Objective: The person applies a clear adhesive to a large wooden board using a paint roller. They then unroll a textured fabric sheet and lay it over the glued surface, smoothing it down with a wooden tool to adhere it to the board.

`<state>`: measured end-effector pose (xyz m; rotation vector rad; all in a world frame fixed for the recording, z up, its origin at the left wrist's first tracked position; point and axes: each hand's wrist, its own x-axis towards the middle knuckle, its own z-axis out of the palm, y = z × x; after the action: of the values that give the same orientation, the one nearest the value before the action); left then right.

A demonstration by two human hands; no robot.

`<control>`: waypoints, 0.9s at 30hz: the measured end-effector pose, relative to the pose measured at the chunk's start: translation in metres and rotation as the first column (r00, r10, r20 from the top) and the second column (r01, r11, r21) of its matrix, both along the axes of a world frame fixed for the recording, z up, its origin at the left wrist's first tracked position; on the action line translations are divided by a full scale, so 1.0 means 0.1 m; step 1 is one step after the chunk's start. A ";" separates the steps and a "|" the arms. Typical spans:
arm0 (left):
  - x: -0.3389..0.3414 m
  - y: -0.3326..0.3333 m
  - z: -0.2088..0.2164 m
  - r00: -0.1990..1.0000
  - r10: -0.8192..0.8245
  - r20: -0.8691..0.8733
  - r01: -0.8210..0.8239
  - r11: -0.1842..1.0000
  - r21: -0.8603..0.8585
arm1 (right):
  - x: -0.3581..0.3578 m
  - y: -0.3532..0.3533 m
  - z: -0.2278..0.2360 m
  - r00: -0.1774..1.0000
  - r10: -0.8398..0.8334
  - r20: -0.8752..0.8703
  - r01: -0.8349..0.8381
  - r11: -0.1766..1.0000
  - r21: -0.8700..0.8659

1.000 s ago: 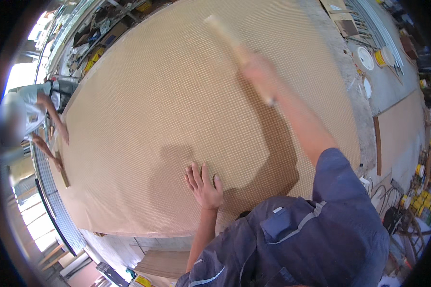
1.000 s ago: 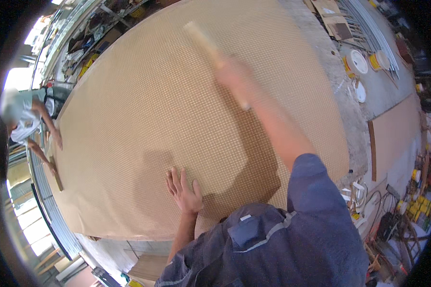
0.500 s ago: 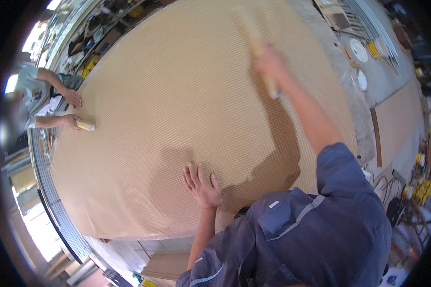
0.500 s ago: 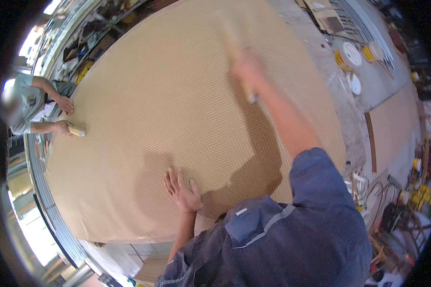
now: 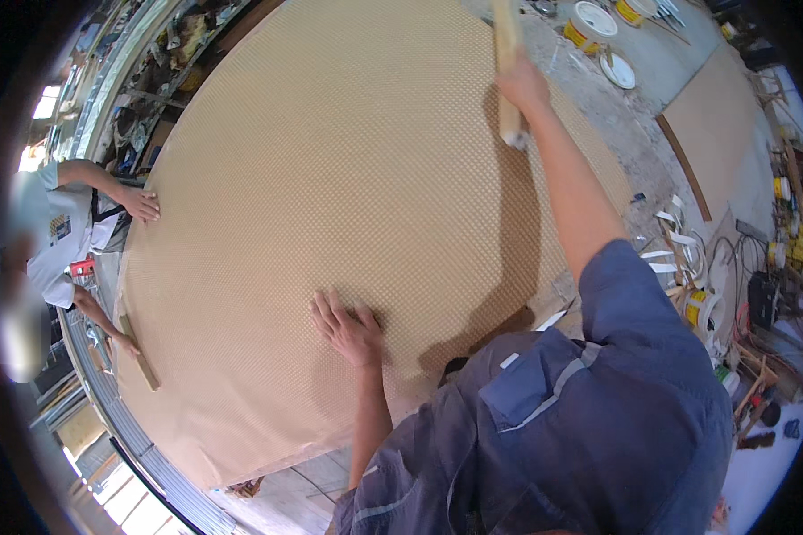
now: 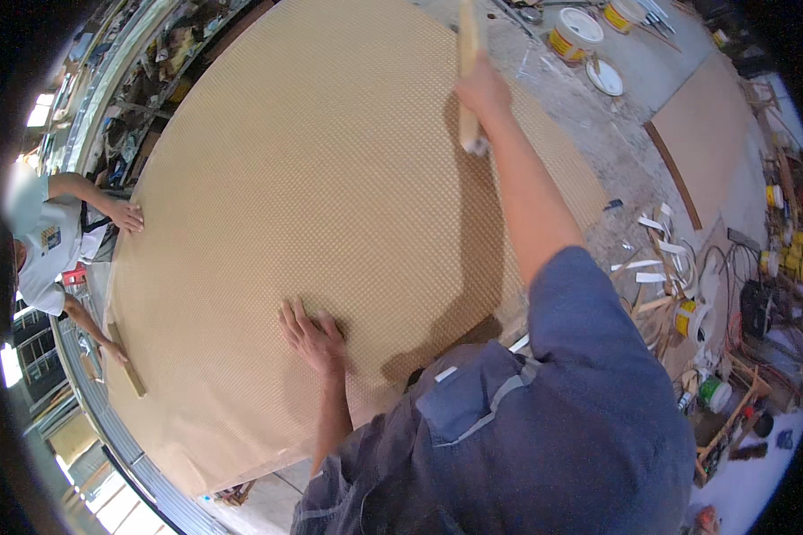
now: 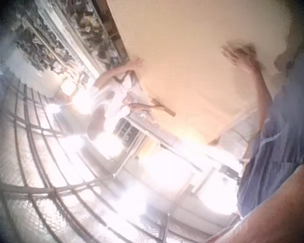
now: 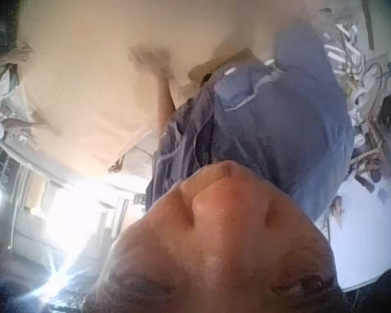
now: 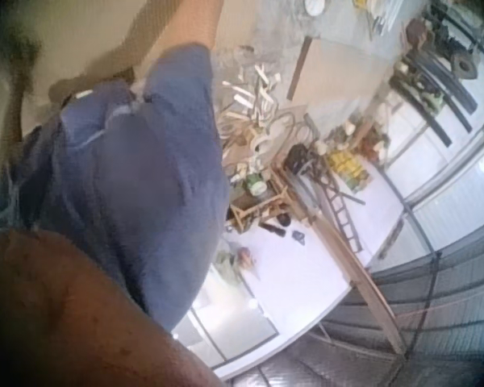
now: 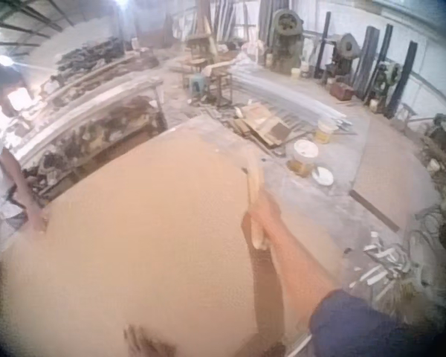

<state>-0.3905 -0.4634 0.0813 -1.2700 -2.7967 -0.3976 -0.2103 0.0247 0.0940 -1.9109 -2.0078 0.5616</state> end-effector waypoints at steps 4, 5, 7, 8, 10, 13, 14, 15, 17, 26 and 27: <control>-0.01 -0.03 -0.04 1.000 -0.005 -0.012 0.005 1.000 0.006 | 1.22 -0.94 -0.08 0.988 -0.156 -0.005 0.156 0.987 -0.030; -0.01 -0.06 0.00 1.000 0.004 0.000 -0.004 1.000 0.001 | 1.51 -1.21 -0.13 0.982 -0.182 -0.043 0.183 0.983 0.023; 0.02 -0.11 0.04 0.999 0.004 0.032 -0.004 1.000 0.003 | 2.08 -1.68 -0.26 0.991 -0.133 0.002 0.132 0.981 0.140; 0.00 -0.13 0.04 0.999 0.010 0.041 -0.011 1.000 0.011 | 2.06 -1.96 -0.07 0.983 -0.185 0.000 0.185 0.982 0.036; -0.02 -0.09 0.03 0.999 0.008 0.033 -0.009 1.000 0.017 | 1.95 -2.17 0.11 0.961 -0.274 0.021 0.275 0.960 -0.054; 0.00 -0.03 0.01 1.000 0.012 0.002 -0.012 1.000 0.002 | 1.73 -2.13 0.04 0.945 -0.326 0.038 0.327 0.945 -0.014; -0.01 -0.02 0.02 1.000 0.011 0.003 -0.011 1.000 0.011 | 1.70 -2.02 -0.03 0.964 -0.265 0.007 0.264 0.963 0.045; -0.02 -0.03 0.03 1.000 0.012 0.005 -0.012 1.000 0.019 | 1.65 -1.85 -0.11 0.980 -0.199 -0.021 0.200 0.974 0.105; -0.01 -0.08 -0.01 1.000 0.003 -0.003 -0.003 1.000 0.024 | 1.16 -1.39 -0.08 0.983 -0.139 -0.124 0.144 0.989 0.034; 0.00 0.00 -0.01 0.999 -0.022 0.034 0.024 0.998 -0.054 | -0.87 0.13 -0.23 0.983 0.121 -0.137 -0.117 0.993 0.037; -0.01 0.02 -0.01 0.999 -0.031 0.039 0.033 0.997 -0.062 | -0.66 0.08 -0.23 0.974 0.128 -0.185 -0.124 0.992 0.032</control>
<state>-0.3911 -0.4614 0.0799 -1.3352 -2.8451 -0.3409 -0.2766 0.0325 0.0711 -1.6595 -2.0139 0.7221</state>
